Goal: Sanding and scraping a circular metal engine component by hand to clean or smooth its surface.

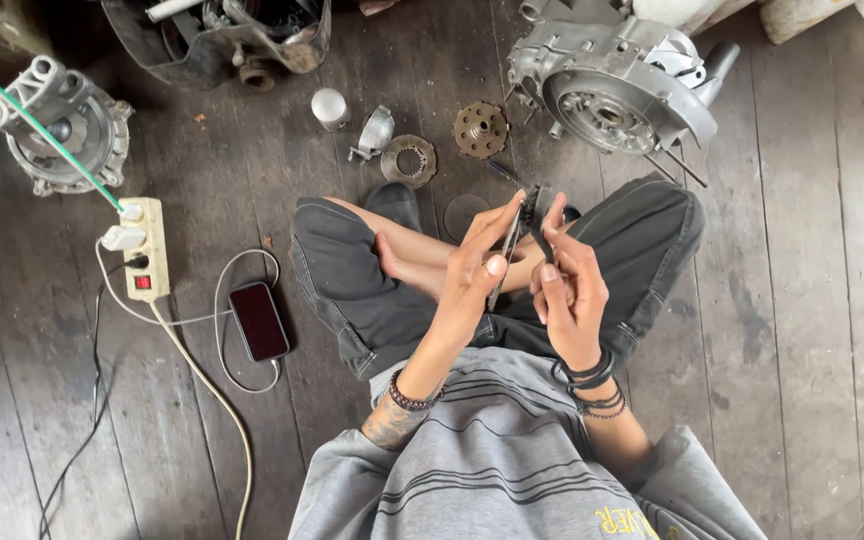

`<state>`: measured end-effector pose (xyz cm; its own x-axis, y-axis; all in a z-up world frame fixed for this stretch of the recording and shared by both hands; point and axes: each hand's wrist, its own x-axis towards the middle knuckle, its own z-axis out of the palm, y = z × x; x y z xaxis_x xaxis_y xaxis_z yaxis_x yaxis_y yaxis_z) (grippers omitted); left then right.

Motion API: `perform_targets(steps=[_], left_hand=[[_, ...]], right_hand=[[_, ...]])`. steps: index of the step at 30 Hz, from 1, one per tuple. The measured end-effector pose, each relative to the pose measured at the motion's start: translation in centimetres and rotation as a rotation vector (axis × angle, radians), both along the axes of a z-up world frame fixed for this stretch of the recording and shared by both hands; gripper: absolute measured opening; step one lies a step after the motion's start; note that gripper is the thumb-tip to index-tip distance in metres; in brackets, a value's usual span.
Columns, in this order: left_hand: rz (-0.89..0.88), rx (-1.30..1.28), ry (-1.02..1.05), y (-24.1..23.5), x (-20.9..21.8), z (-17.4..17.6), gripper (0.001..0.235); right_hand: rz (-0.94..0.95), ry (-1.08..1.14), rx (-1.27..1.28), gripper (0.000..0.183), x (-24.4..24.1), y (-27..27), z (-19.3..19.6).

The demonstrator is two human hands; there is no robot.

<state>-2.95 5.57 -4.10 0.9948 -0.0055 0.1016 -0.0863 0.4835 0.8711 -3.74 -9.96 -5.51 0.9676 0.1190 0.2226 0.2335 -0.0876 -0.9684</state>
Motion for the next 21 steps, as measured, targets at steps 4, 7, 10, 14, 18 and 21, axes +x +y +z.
perform_targets(steps=[4,7,10,14,18,21], left_hand=[[0.073,0.061,-0.042,-1.5,0.5,-0.5,0.070],[0.138,0.043,-0.054,-3.5,1.2,-1.8,0.067],[0.117,0.047,-0.021,-4.8,1.8,-2.5,0.074],[0.115,0.093,-0.069,-4.1,2.2,-2.3,0.071],[0.056,0.087,-0.022,-4.6,1.8,-2.2,0.071],[0.086,0.110,-0.068,-3.4,2.3,-2.9,0.075]], right_hand=[[0.008,-0.031,-0.082,0.031,-0.4,-2.0,0.0],[0.038,-0.061,-0.185,0.026,1.3,-4.1,-0.7],[0.034,-0.124,-0.146,0.032,2.7,-5.3,-0.8],[0.066,-0.069,-0.100,0.026,1.4,-5.6,0.2],[0.038,-0.119,-0.024,0.027,4.2,-5.6,-1.9],[0.070,0.000,-0.083,0.021,0.9,-4.5,1.2]])
